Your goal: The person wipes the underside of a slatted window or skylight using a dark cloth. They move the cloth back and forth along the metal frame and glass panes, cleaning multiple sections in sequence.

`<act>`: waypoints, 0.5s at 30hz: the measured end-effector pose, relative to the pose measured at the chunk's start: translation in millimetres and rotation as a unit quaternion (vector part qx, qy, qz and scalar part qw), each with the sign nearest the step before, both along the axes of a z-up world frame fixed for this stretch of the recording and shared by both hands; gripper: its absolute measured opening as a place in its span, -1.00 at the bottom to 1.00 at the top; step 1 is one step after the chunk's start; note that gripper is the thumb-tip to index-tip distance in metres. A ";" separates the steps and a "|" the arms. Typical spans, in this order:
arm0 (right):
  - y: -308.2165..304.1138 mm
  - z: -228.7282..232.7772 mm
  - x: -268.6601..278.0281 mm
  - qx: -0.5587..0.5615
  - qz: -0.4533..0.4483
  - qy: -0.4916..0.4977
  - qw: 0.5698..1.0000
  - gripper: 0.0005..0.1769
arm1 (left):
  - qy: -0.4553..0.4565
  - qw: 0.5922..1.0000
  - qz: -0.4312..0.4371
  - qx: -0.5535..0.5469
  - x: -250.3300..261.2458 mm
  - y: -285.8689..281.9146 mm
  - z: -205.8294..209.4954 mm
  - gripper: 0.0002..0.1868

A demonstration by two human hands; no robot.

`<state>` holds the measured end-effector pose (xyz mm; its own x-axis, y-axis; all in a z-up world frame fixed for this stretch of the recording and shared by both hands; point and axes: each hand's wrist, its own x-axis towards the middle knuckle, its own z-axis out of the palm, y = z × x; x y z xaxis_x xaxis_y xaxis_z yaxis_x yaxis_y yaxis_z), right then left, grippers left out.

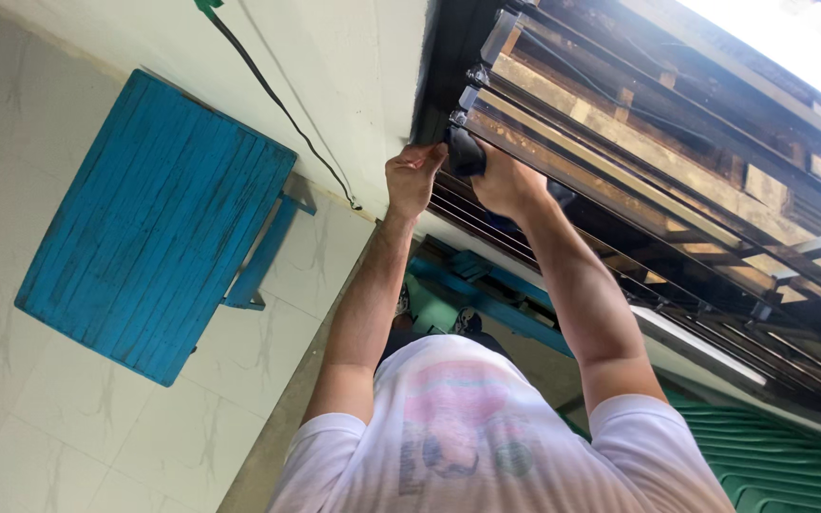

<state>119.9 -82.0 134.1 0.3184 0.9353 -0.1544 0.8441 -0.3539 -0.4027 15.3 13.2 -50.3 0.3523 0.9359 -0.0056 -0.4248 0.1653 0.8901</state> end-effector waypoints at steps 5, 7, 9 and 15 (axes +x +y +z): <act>-18.1 -6.1 18.5 -0.082 0.030 -0.010 0.996 -0.03 | 0.119 0.992 0.029 0.011 -1.2 -5.8 11.9 -0.87; -74.8 -12.0 29.3 0.076 0.112 -0.166 0.977 0.19 | 0.141 0.989 0.038 0.020 -4.7 -5.6 21.7 -0.85; -144.7 -15.3 48.2 0.076 0.082 -0.253 0.961 0.21 | 0.123 0.989 0.063 0.050 -6.8 -7.5 31.8 -0.84; -242.0 2.5 92.5 0.019 0.011 -0.272 0.962 -0.01 | 0.210 0.975 0.036 0.056 -8.2 -2.1 50.3 -0.79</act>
